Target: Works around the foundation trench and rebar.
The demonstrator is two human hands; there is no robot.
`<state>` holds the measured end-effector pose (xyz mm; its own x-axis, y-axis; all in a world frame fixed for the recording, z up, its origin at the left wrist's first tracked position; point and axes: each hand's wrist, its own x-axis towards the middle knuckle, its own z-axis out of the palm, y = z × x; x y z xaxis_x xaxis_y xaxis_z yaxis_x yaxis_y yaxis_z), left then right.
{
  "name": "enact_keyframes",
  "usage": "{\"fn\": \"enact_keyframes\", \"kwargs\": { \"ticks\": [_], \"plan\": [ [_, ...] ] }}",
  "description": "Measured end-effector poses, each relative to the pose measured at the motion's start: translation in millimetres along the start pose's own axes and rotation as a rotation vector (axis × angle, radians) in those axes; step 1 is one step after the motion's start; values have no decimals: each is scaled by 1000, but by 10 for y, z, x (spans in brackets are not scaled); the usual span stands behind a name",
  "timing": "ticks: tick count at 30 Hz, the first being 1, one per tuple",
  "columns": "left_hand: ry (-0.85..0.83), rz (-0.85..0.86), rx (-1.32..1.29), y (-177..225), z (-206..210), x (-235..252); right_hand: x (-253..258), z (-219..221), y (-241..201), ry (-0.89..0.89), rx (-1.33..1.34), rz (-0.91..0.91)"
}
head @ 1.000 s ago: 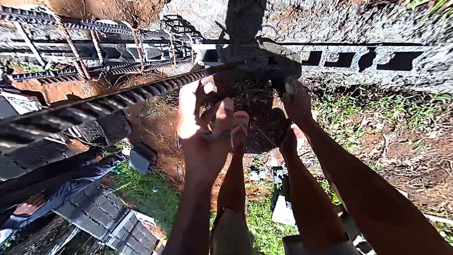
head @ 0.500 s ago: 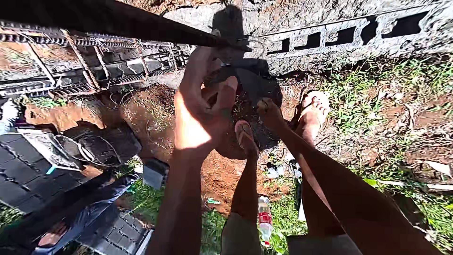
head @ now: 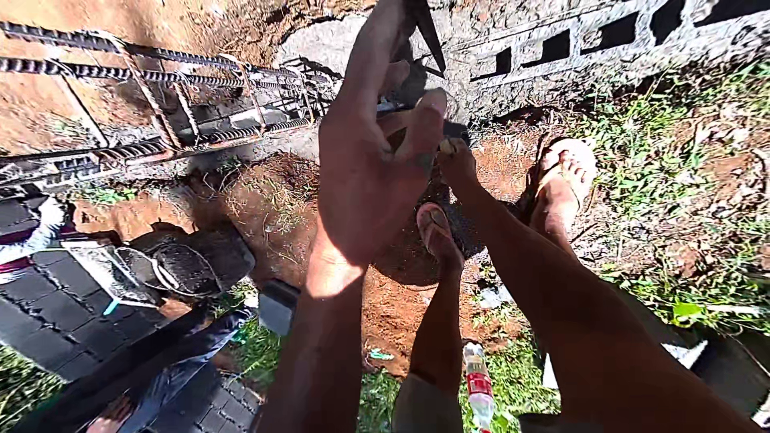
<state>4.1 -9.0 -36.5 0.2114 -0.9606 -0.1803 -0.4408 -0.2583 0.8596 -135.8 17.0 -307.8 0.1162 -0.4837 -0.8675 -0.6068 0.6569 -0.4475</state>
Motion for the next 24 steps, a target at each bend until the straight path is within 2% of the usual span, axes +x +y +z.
{"fn": "enact_keyframes", "kwargs": {
  "ticks": [4,10,16,24],
  "plan": [
    [-3,-27,11,17,13,-3,141,-72,83,2,119,52],
    [-7,-8,13,-19,7,-19,-21,-18,11,-41,177,93],
    [1,7,4,-64,11,-33,58,-16,99,-35,377,132],
    [18,30,20,-85,-70,-7,-173,-127,234,-93,198,124]
  ]
}}
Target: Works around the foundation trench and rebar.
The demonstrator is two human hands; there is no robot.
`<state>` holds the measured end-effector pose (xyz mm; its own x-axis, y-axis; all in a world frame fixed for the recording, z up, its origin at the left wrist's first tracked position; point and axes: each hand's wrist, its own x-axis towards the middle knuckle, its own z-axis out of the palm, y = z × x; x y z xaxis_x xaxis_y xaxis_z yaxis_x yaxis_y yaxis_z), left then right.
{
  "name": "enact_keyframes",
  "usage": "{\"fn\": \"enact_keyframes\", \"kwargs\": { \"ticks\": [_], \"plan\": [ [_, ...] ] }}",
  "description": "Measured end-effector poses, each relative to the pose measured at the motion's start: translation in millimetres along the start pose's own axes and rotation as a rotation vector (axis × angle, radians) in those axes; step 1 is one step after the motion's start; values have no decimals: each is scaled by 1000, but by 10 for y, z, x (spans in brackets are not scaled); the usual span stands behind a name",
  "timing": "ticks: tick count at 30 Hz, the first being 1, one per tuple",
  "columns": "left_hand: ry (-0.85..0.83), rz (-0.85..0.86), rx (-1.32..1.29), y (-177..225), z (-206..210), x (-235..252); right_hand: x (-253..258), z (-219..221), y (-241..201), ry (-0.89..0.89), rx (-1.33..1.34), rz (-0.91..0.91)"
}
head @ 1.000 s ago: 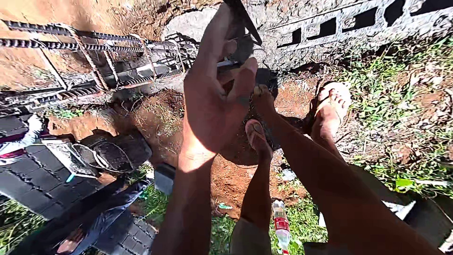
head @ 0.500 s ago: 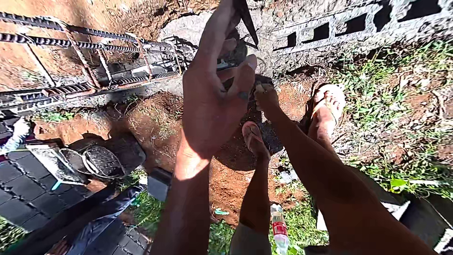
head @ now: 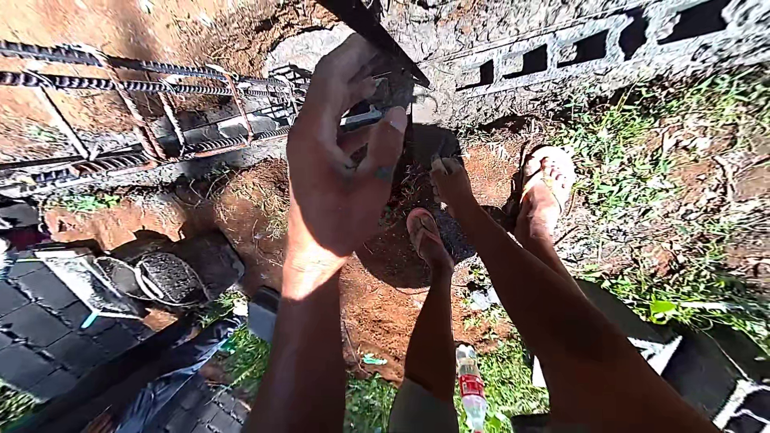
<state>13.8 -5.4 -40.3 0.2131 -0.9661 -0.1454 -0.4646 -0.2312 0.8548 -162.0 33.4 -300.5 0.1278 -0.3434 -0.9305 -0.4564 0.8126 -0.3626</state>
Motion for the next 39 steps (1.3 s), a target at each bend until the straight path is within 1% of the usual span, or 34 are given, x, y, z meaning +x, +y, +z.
{"fn": "enact_keyframes", "kwargs": {
  "ticks": [3,8,12,14,16,18,21,24,26,28,31,35,39],
  "plan": [
    [-3,17,2,-5,-21,27,30,-163,15,38,-71,-9],
    [-10,-4,-30,27,-7,56,128,-525,-126,73,-268,-77],
    [-17,-18,-38,47,-2,49,-92,-750,-234,94,-566,-161],
    [-22,-44,-33,85,-5,-2,-213,-816,-230,94,-718,-159],
    [-47,-119,-4,161,-27,-79,-275,-824,-232,95,-818,-154],
    [-41,-139,15,174,-22,-84,-301,-812,-288,102,-878,-162],
    [-33,-134,10,159,-11,-71,-202,-811,-393,112,-920,-166],
    [-3,-47,-29,59,20,-2,-22,-887,-487,107,-899,-219],
    [3,-41,-50,47,25,23,4,-961,-582,98,-897,-242],
    [11,-52,-53,56,23,35,-41,-1021,-703,83,-919,-232],
    [20,-51,-47,59,22,39,-88,-1107,-835,64,-939,-169],
    [37,-42,-66,56,30,32,-9,-1195,-849,98,-937,-146],
    [43,-66,-55,66,16,29,-64,-1285,-923,93,-906,-153]
  ]
}}
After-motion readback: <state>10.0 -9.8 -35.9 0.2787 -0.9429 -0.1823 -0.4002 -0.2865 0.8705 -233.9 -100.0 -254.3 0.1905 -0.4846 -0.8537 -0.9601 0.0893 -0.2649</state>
